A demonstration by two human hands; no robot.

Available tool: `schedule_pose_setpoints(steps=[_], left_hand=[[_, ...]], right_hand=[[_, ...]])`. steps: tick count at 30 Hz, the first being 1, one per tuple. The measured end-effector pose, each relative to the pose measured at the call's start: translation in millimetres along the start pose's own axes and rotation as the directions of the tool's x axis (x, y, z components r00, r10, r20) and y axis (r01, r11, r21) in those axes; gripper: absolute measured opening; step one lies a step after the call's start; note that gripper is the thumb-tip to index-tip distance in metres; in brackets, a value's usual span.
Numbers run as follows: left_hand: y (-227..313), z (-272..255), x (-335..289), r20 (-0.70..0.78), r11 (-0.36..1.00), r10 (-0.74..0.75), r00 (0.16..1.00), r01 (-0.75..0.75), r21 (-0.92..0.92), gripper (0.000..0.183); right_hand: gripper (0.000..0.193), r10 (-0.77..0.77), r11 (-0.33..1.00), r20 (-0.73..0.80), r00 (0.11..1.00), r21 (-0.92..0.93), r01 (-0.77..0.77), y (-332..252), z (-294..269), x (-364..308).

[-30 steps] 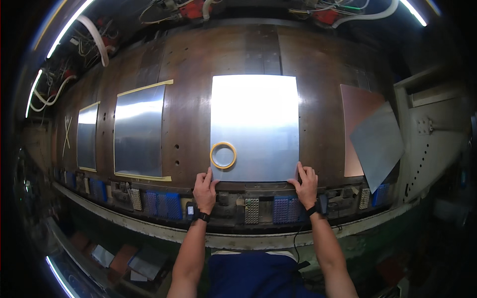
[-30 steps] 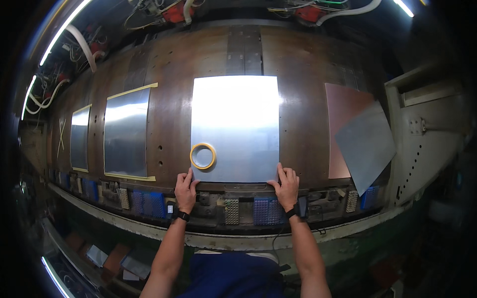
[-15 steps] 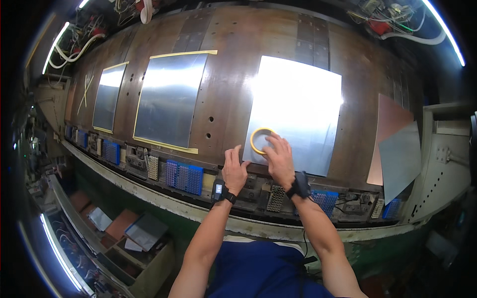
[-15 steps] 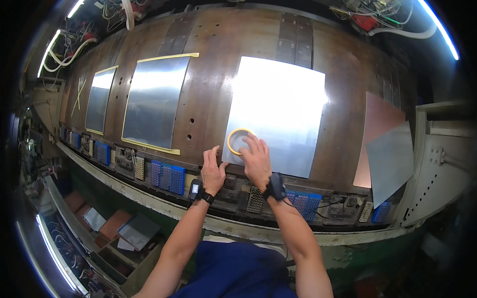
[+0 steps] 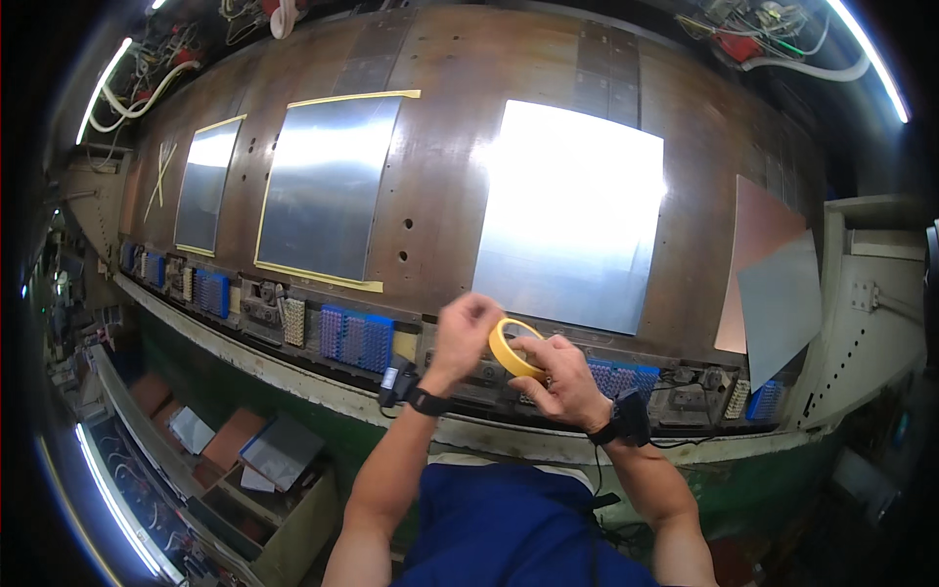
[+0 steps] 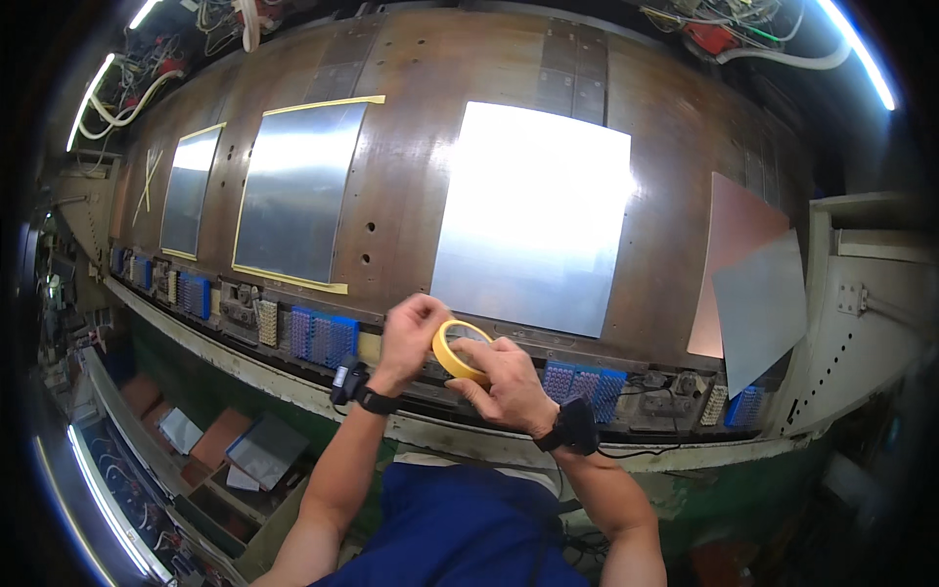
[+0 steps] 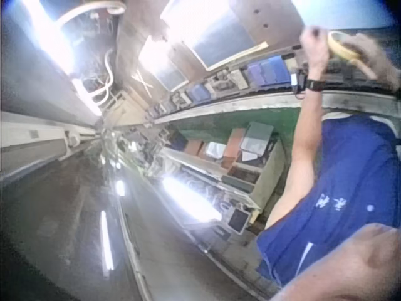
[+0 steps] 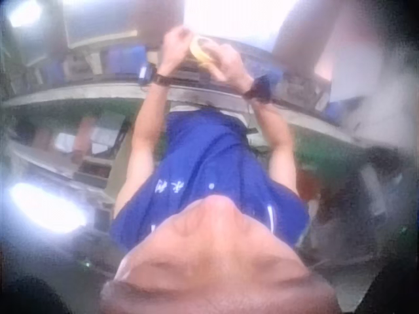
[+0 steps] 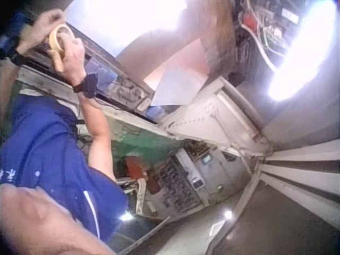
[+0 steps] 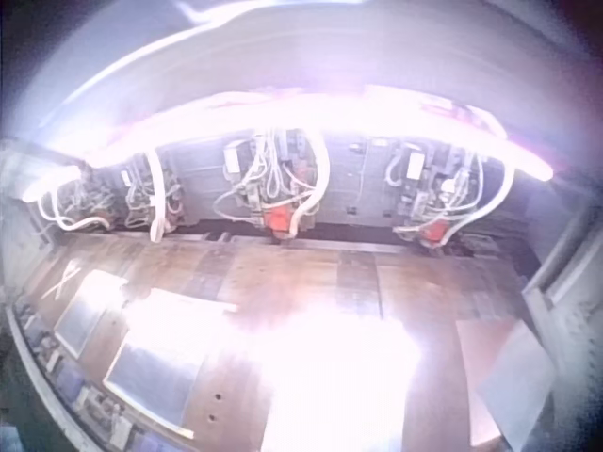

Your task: Applying tape to the edges of metal sheets on a fabrication machine.

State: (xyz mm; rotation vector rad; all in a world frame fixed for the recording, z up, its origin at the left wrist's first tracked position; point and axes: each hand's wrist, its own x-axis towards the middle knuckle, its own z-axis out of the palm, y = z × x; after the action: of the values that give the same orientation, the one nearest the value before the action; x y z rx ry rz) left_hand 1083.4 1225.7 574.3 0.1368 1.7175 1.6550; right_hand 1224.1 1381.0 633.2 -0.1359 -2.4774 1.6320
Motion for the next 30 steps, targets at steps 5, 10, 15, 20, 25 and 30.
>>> schedule_pose_setpoints(steps=[5, 10, 15, 20, 25, 30], left_hand=[[35.9, -88.6, 18.7, -0.502, 0.959, 0.283, 0.817, -0.244, 0.144, 0.011], [58.2, -99.0, -13.6, -0.689, 0.900, 0.298, 0.661, -0.435, -0.028, 0.010], [121.4, -36.7, -55.7, -0.547, 0.859, 0.504, 0.668, -0.450, 0.243, 0.021], [126.4, 18.2, -87.9, -0.189, 0.918, 0.370, 0.910, -0.328, 0.221, 0.049], [108.9, 30.3, -95.1, -0.019, 0.927, 0.314, 0.949, -0.303, 0.222, 0.025], [76.8, -12.1, -61.4, -0.306, 0.895, 0.414, 0.857, -0.322, 0.310, 0.012]], right_hand=[[0.044, 0.221, 0.931, -0.010, 0.975, -0.297, -0.214, 71.6, -64.4, -70.9], [0.015, 0.501, 0.852, -0.701, 0.507, 0.501, -0.149, 125.7, -118.7, -42.1], [0.036, -0.039, 0.847, -0.350, 0.936, -0.508, -0.155, 124.6, -73.1, 6.2], [0.056, -0.078, 0.906, -0.532, 0.843, -0.391, -0.163, 82.6, -28.3, 24.7], [0.045, 0.152, 0.841, 0.103, 0.983, 0.509, -0.184, -20.9, -18.9, 3.9], [0.015, 0.566, 0.682, 0.089, 0.819, 0.508, -0.526, 38.2, -37.5, -61.7]])
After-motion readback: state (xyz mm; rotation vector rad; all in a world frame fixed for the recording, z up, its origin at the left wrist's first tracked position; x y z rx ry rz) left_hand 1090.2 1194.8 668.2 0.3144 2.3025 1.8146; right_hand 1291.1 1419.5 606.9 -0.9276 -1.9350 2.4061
